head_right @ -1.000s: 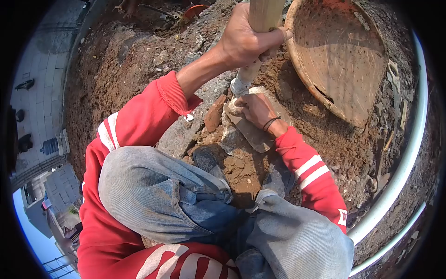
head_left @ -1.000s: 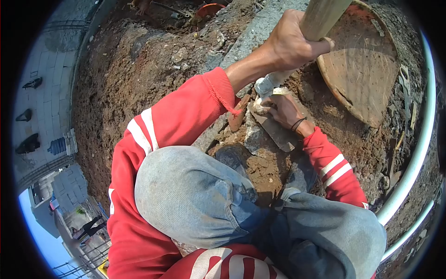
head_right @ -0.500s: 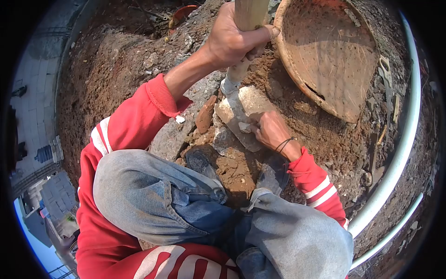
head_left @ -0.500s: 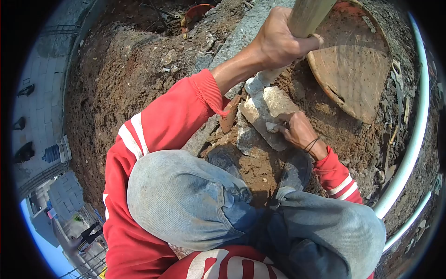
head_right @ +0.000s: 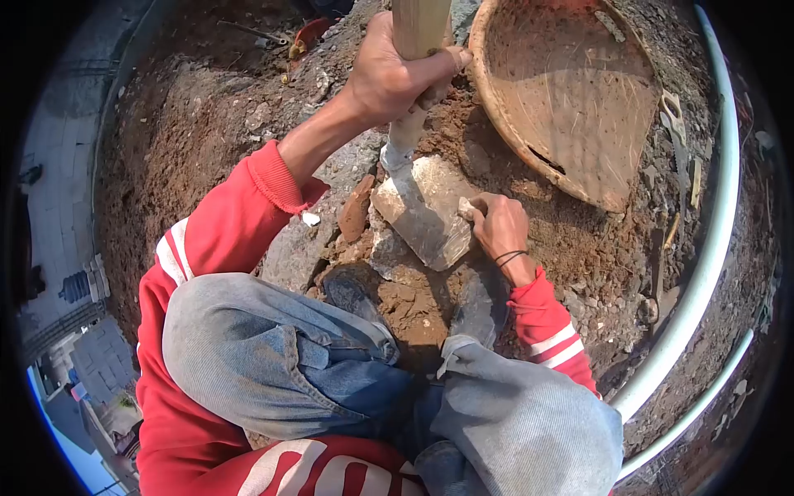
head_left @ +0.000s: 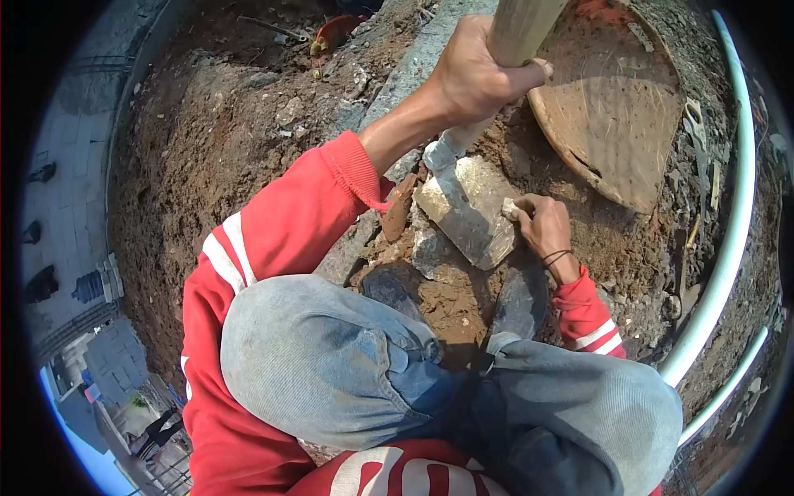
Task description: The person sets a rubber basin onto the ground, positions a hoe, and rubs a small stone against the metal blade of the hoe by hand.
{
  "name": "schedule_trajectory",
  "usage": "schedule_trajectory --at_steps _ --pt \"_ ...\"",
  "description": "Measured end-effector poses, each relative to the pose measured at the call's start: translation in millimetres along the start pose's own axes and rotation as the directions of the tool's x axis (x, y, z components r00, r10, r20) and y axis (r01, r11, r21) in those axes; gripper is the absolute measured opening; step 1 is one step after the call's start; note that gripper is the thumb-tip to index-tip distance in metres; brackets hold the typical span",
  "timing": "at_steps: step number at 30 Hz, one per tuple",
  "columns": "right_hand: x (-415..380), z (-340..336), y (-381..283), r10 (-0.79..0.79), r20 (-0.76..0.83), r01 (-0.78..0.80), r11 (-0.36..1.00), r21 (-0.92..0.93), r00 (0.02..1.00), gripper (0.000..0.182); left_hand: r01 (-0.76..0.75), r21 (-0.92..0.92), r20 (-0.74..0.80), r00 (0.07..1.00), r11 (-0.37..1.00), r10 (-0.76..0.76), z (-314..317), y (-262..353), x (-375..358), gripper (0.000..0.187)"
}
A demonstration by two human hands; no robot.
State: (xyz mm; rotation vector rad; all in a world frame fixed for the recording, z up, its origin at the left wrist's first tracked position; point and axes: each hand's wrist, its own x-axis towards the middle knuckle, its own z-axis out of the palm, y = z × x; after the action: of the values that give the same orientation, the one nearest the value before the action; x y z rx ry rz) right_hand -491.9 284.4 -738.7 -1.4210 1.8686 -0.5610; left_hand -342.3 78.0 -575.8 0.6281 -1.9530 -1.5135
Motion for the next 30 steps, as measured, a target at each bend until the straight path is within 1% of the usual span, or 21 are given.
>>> schedule_trajectory --at_steps 2,3,4,5,6,8,9,10,11,12,13,14,15,16,18,19,20,22,23,27,30 --pt "-25.4 6.6 -20.1 -0.119 0.19 0.127 0.991 -0.031 0.975 0.017 -0.165 -0.059 0.01 0.986 0.984 0.166 -0.4 -7.9 2.5 0.017" --pt "-37.8 9.9 -24.5 -0.186 0.257 0.208 0.976 -0.059 0.948 0.016 -0.166 -0.061 0.012 0.986 0.984 0.167 2.3 -6.5 3.0 0.017" --pt "-44.0 6.9 -32.1 -0.219 0.329 0.218 0.975 0.039 0.918 0.017 -0.125 -0.032 -0.032 0.992 0.992 0.124 7.6 -4.8 1.2 0.016" --pt "-46.7 -0.9 -36.0 -0.251 0.267 0.236 0.968 0.087 0.93 0.018 -0.084 -0.005 -0.077 0.994 0.996 0.083 10.9 -3.6 0.0 0.015" --pt "-46.6 -8.2 -38.1 -0.284 0.202 0.262 0.956 0.131 0.937 0.018 -0.085 -0.006 -0.079 0.993 0.996 0.084 10.2 -5.0 0.9 0.015" --pt "-35.6 -25.2 -25.0 -0.325 0.033 0.323 0.946 0.033 0.945 0.021 -0.094 0.051 -0.056 0.994 0.994 0.097 5.2 -10.7 3.2 0.015" --pt "-32.9 -35.7 -13.4 -0.3 0.023 0.301 0.953 -0.041 0.954 0.021 -0.096 0.052 -0.06 0.993 0.994 0.099 2.9 -14.2 3.5 0.015" --pt "-31.1 -40.1 -3.9 -0.349 -0.064 0.348 0.937 -0.033 0.935 0.02 -0.022 -0.051 -0.02 1.0 0.998 0.021 0.4 -16.8 2.7 0.015" --pt "-32.9 -44.9 1.5 -0.352 -0.042 0.35 0.936 -0.037 0.935 0.019 0.058 -0.15 0.031 0.998 0.987 -0.054 -1.7 -19.2 1.7 0.015" --pt "-35.0 -48.7 4.7 -0.354 -0.021 0.353 0.935 -0.043 0.935 0.018 0.055 -0.15 0.035 0.998 0.987 -0.05 -2.9 -17.0 0.3 0.015" --pt "-37.9 -49.3 7.8 -0.355 -0.029 0.354 0.934 -0.048 0.934 0.018 0.024 -0.183 0.071 0.997 0.983 -0.011 -4.7 -14.8 -1.4 0.014" --pt "-43.0 -47.1 12.6 -0.4 0.021 0.4 0.911 -0.101 0.916 0.018 -0.004 -0.219 0.106 0.994 0.976 0.028 -7.0 -13.3 -4.2 0.014" --pt "-46.2 -43.9 17.9 -0.437 0.079 0.444 0.884 -0.15 0.896 0.018 0.027 -0.24 0.193 0.981 0.97 0.021 -11.4 -6.6 -6.8 0.014" --pt "-47.1 -39.7 23.5 -0.429 0.081 0.437 0.887 -0.151 0.9 0.018 0.031 -0.247 0.195 0.981 0.968 0.019 -12.8 -1.9 -8.5 0.014" --pt "-50.5 -31.3 29.3 -0.434 0.113 0.445 0.889 -0.104 0.894 0.02 0.065 -0.266 0.235 0.972 0.962 -0.001 -12.9 2.4 -13.2 0.028" --pt "-51.3 -29.2 23.9 -0.452 0.09 0.459 0.885 -0.074 0.887 0.022 0.061 -0.174 0.204 0.979 0.983 -0.025 -15.3 -4.4 -11.8 0.026" --pt "-51.8 -25.0 19.1 -0.458 0.091 0.465 0.883 -0.068 0.884 0.022 0.053 -0.155 0.168 0.985 0.987 -0.026 -17.1 -8.4 -11.5 0.026" --pt "-54.6 -17.9 12.5 -0.493 0.003 0.491 0.867 -0.084 0.87 0.023 0.038 -0.173 0.104 0.994 0.984 -0.02 -16.7 -12.1 -12.1 0.025" --pt "-54.9 -14.0 12.3 -0.482 -0.024 0.479 0.874 -0.08 0.876 0.024 0.032 -0.183 0.094 0.995 0.983 -0.015 -16.6 -13.9 -11.6 0.025" --pt "-48.7 -6.9 6.0 -0.43 0.014 0.43 0.901 -0.058 0.903 0.024 0.021 -0.213 0.081 0.997 0.977 -0.004 -13.3 -12.2 -8.3 0.025" --pt "-37.6 1.3 0.9 -0.465 0.032 0.465 0.879 -0.101 0.885 0.024 0.017 -0.218 0.082 0.997 0.976 0.001 -13.3 -11.0 -7.6 0.024"
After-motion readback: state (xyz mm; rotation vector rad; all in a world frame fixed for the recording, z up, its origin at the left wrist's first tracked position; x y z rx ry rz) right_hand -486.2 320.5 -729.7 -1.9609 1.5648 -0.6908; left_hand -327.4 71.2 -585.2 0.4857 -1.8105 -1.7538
